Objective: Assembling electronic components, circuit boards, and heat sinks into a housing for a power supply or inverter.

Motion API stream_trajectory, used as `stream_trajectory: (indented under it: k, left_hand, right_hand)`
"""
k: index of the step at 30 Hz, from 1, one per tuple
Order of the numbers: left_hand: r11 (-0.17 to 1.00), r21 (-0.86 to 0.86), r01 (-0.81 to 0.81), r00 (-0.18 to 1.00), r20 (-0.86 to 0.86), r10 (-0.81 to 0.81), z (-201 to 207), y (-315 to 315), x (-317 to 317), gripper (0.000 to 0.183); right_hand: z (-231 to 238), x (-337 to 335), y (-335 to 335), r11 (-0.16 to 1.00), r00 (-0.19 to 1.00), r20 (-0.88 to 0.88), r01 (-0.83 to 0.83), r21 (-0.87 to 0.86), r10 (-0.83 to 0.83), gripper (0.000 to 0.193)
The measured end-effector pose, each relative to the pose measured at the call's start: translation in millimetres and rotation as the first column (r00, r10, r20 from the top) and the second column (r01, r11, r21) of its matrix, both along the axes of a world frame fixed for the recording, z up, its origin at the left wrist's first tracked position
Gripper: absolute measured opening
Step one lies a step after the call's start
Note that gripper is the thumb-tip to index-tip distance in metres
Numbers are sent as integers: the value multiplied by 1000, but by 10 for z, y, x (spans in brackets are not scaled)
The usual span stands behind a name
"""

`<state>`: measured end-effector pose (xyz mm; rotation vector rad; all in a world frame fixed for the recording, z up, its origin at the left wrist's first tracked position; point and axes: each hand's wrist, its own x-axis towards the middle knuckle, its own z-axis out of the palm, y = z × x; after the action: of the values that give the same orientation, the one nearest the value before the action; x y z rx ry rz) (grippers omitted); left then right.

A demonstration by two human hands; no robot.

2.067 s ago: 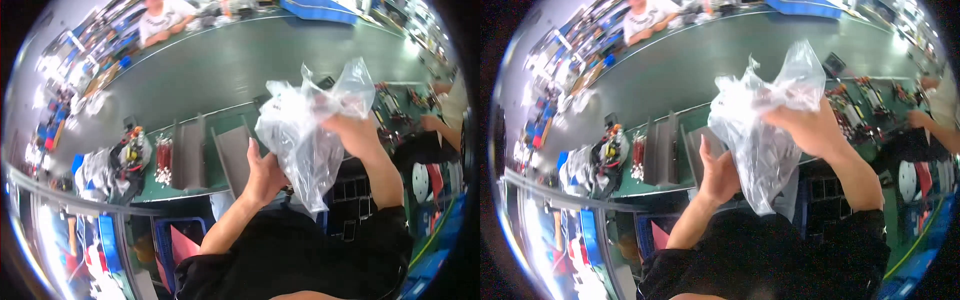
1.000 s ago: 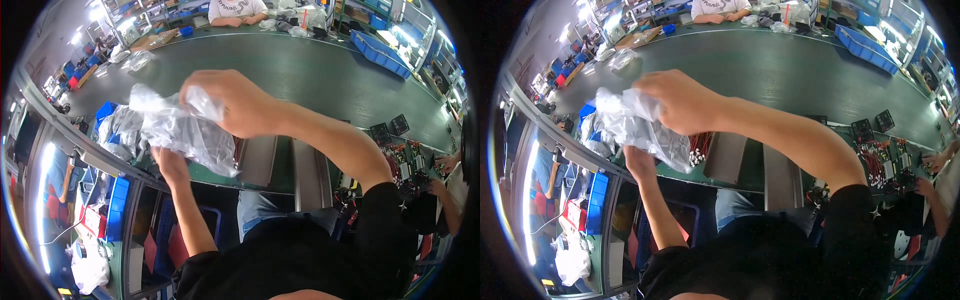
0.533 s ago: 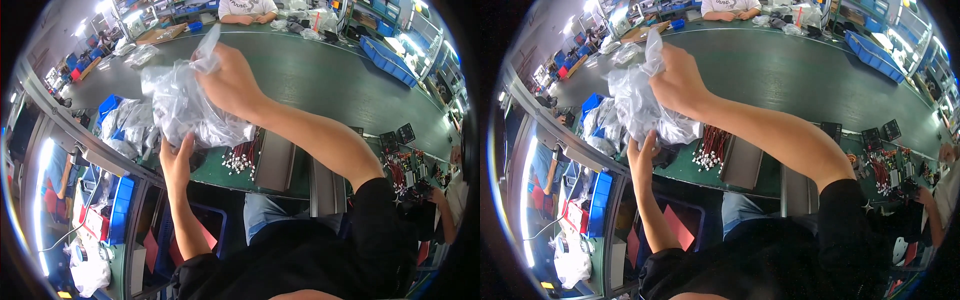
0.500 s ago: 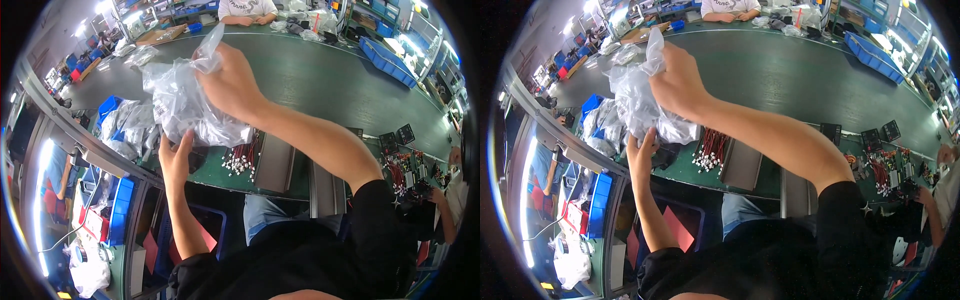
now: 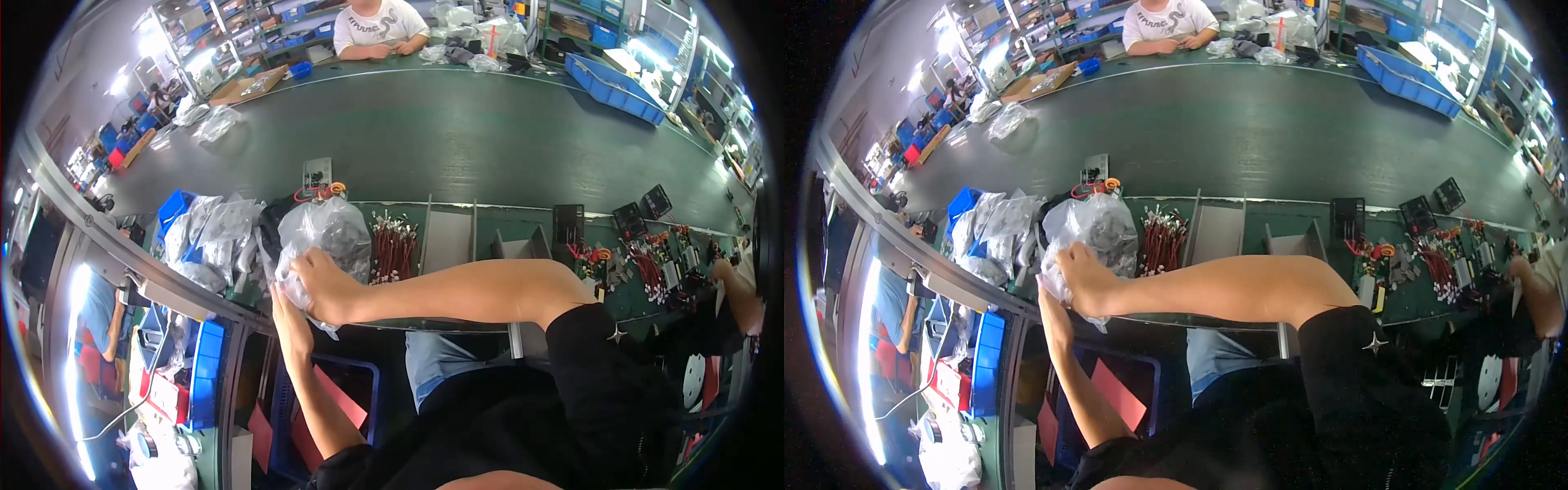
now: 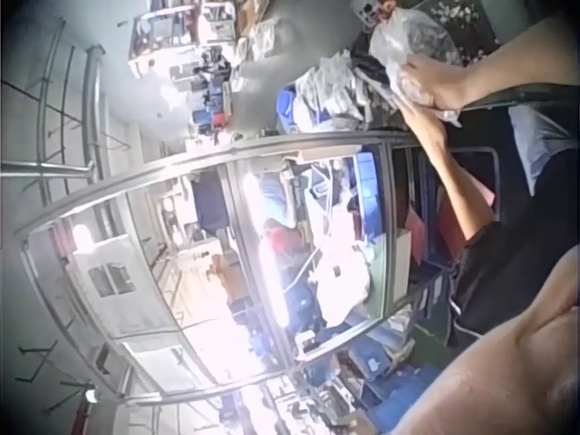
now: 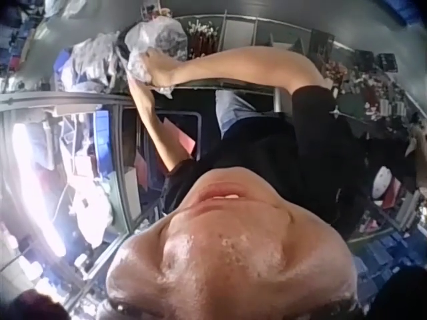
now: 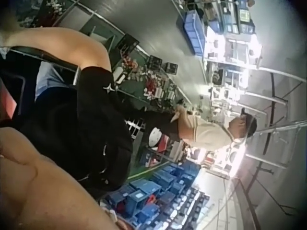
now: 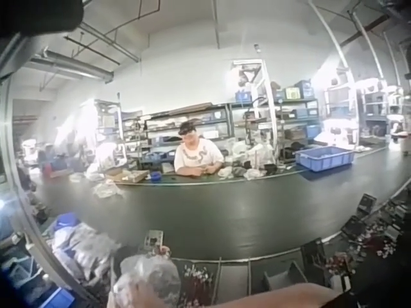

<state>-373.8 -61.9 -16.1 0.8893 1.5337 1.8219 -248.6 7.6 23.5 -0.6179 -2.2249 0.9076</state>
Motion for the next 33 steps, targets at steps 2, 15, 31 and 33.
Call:
stream_trajectory:
  k: [2, 15, 31, 33]
  left_hand:
    - [991, 109, 72, 995, -78, -64, -22, 40, 49, 48]
    - [841, 526, -131, 575, -651, 496, 41, -340, 1426, 52]
    - [943, -144, 301, 265, -937, -228, -184, -362, 3451, 55]
    - [941, -209, 266, 331, -897, -292, -119, -415, 3494, 56]
  right_hand:
    - [-6, 83, 100, 998, 1000, -11, -16, 56, 17, 66]
    - [600, 2415, -712, 982, 973, -144, 166, -92, -179, 50]
    - [-349, 4173, -2207, 696, 534, -550, 105, -710, -642, 7]
    - [-389, 4385, -2232, 639, 725, -456, -29, -769, -516, 8]
